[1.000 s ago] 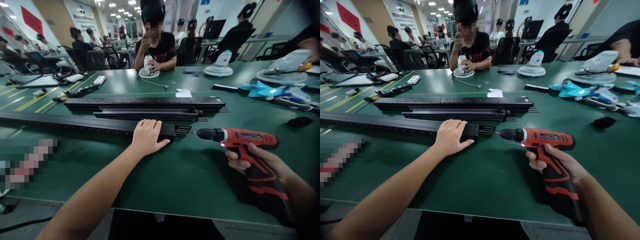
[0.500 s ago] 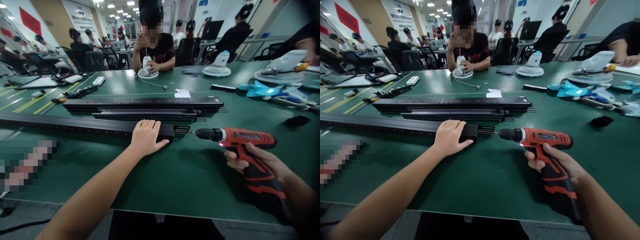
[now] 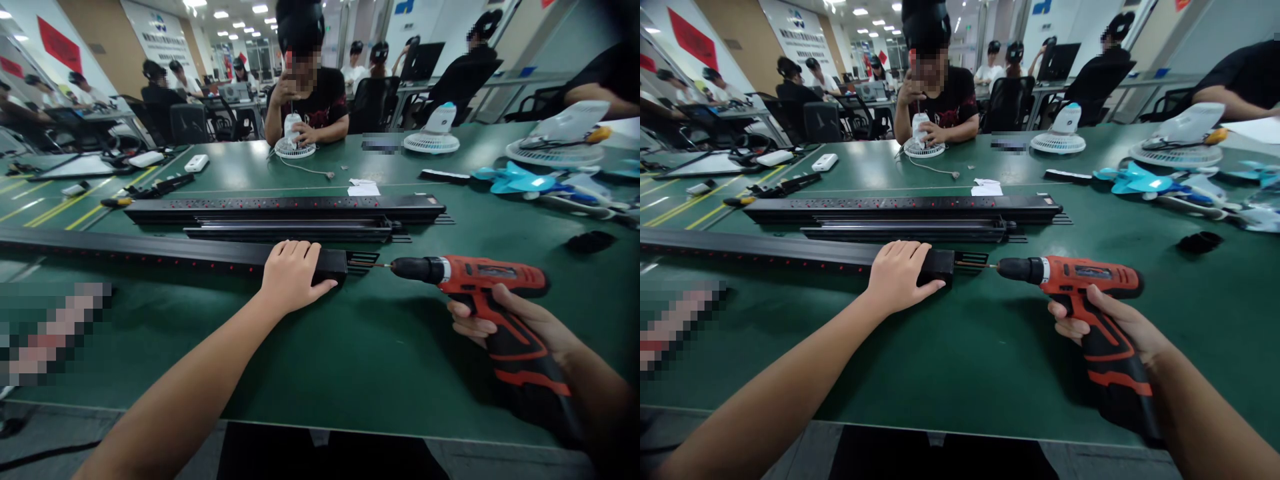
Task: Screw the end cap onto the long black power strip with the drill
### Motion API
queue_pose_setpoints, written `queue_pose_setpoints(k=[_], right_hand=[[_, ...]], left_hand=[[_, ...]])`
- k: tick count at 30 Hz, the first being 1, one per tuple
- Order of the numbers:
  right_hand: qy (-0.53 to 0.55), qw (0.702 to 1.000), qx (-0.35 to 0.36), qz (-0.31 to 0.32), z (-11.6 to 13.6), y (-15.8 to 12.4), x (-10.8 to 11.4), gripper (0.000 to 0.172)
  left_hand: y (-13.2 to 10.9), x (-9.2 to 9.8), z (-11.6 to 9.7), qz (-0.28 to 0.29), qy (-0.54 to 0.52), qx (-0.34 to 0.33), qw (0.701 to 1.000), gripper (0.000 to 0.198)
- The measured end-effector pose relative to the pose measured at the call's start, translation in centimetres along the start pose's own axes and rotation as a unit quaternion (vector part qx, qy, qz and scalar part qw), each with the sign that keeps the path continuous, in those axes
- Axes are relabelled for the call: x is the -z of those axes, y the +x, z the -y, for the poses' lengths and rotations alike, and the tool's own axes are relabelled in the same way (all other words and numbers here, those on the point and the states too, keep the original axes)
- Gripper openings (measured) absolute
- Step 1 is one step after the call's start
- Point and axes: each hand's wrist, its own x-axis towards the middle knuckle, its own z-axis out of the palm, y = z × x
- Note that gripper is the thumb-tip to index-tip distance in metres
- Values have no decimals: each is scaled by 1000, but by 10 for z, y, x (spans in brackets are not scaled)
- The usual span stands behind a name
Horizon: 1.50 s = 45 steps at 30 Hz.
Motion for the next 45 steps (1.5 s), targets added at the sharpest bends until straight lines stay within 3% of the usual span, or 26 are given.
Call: queue_pose_setpoints(k=[8, 15, 22, 28, 45], right_hand=[[-13, 1000, -3, -18, 2, -1, -9, 40], [3, 999, -27, -18, 1, -3, 3, 36], [2, 998, 21, -51, 0, -3, 1, 40], [16, 998, 16, -52, 1, -4, -6, 39], [7, 998, 16, -68, 0, -3, -2, 28]], left_hand=[[0, 0, 0, 3, 2, 0, 1000, 59], [0, 1, 0, 4, -4, -2, 1000, 58], [0, 0, 0, 4, -10, 1, 1000, 58], [0, 0, 0, 7, -2, 3, 1000, 59], [0, 0, 0, -1, -7, 0, 1000, 57]])
